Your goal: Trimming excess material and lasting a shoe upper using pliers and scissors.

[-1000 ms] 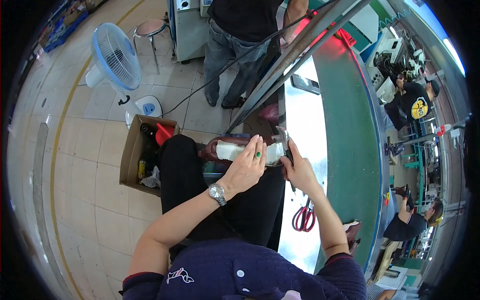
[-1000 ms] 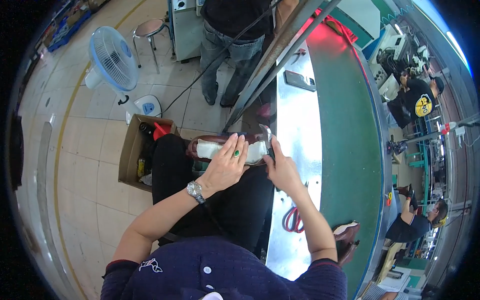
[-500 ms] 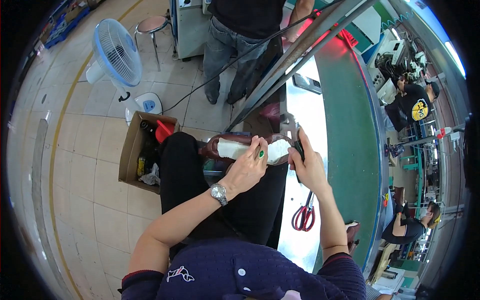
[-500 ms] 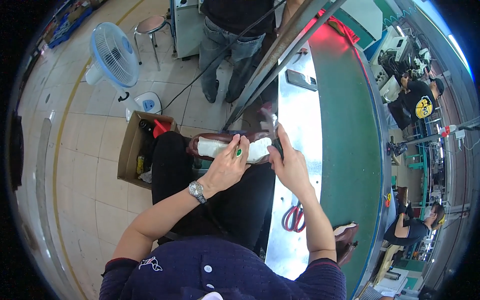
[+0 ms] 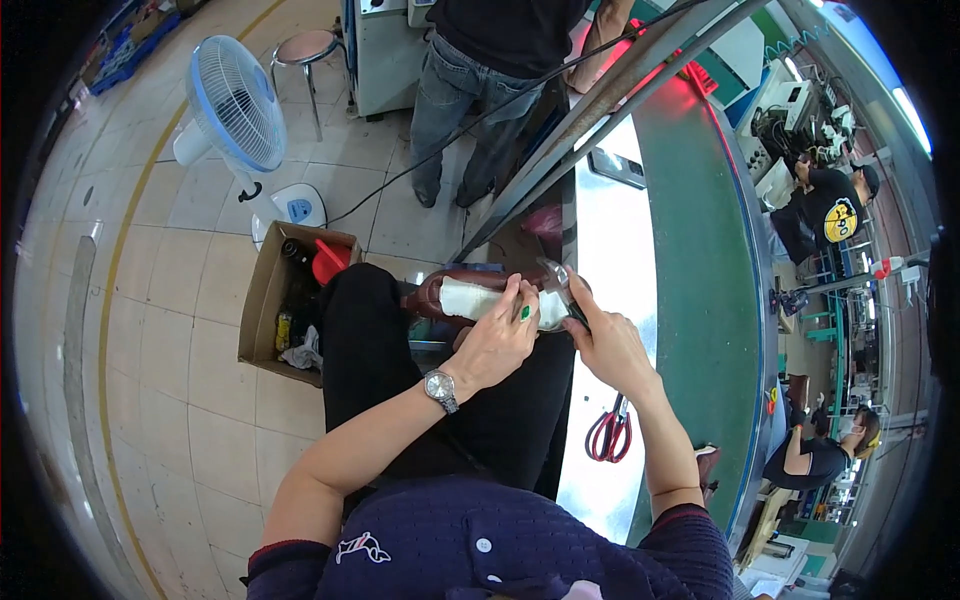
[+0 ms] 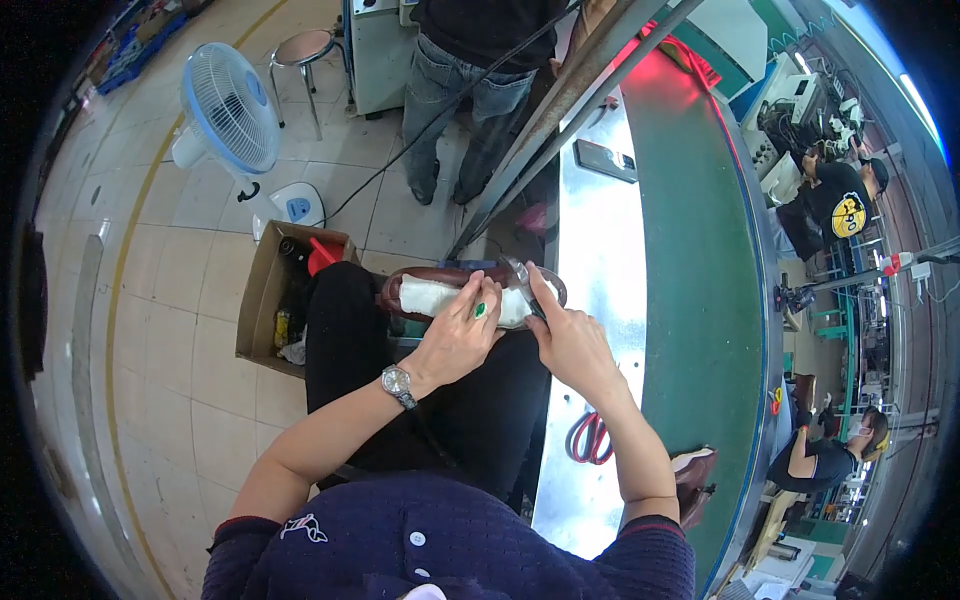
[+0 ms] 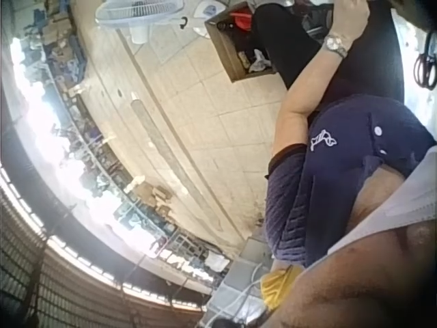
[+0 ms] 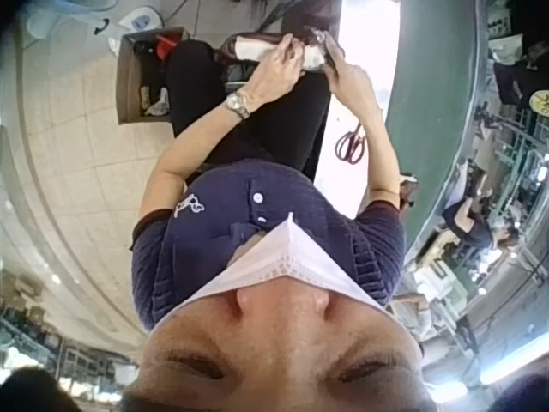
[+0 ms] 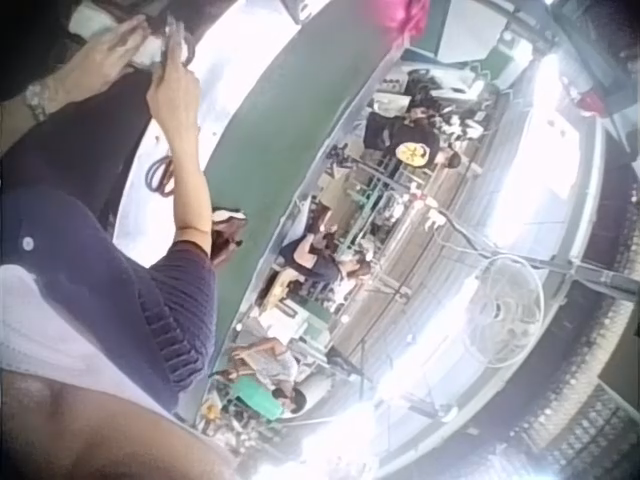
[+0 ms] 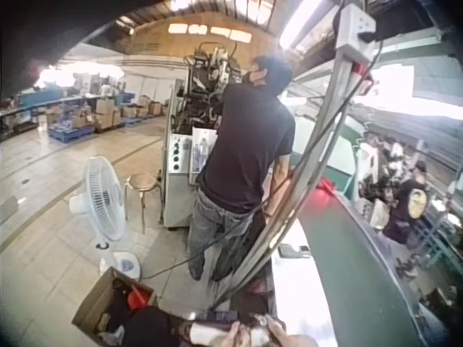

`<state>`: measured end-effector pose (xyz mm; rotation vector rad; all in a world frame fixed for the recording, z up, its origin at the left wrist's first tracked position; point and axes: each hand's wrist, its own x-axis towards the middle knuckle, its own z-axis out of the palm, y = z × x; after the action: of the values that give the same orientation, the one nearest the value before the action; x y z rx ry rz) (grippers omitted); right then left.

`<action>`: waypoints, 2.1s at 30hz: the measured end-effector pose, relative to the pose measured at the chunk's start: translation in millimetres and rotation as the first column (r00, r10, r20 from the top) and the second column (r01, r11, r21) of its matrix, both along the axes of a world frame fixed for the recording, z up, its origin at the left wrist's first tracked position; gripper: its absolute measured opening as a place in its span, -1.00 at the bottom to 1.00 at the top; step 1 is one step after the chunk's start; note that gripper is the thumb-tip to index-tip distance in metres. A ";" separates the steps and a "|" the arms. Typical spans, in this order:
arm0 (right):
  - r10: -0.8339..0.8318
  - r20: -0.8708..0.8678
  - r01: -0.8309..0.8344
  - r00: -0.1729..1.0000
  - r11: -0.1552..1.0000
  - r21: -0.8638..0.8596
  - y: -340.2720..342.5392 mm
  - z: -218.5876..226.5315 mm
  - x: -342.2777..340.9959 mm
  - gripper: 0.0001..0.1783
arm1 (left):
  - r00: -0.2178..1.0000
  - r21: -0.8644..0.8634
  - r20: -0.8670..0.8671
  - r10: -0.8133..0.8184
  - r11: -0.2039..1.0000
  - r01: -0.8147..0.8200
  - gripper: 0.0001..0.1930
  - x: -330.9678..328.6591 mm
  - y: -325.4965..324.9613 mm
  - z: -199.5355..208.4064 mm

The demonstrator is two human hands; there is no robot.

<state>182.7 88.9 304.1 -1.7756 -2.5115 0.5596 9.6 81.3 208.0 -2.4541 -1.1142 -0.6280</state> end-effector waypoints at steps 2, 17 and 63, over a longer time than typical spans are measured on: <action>-0.069 -0.116 0.075 0.991 0.996 0.049 -8.0 -4.5 -6.2 -0.25 | 0.999 -0.048 0.051 -0.009 0.999 0.012 -0.51 -0.7 -3.0 0.9; -0.073 0.004 0.073 0.997 0.997 0.000 -11.6 9.3 -18.9 -0.16 | 0.997 -0.232 0.069 -0.014 0.972 0.030 -0.40 -34.5 5.1 10.0; -0.004 -0.221 0.027 0.975 0.994 0.102 -16.5 -10.8 -90.0 -0.13 | 0.710 -0.646 0.620 0.334 0.731 0.220 -0.10 -91.7 -2.7 20.4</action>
<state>92.7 72.4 293.3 -1.5990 -2.3306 0.5775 -82.1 78.6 228.4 -2.8000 -2.0381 -1.4546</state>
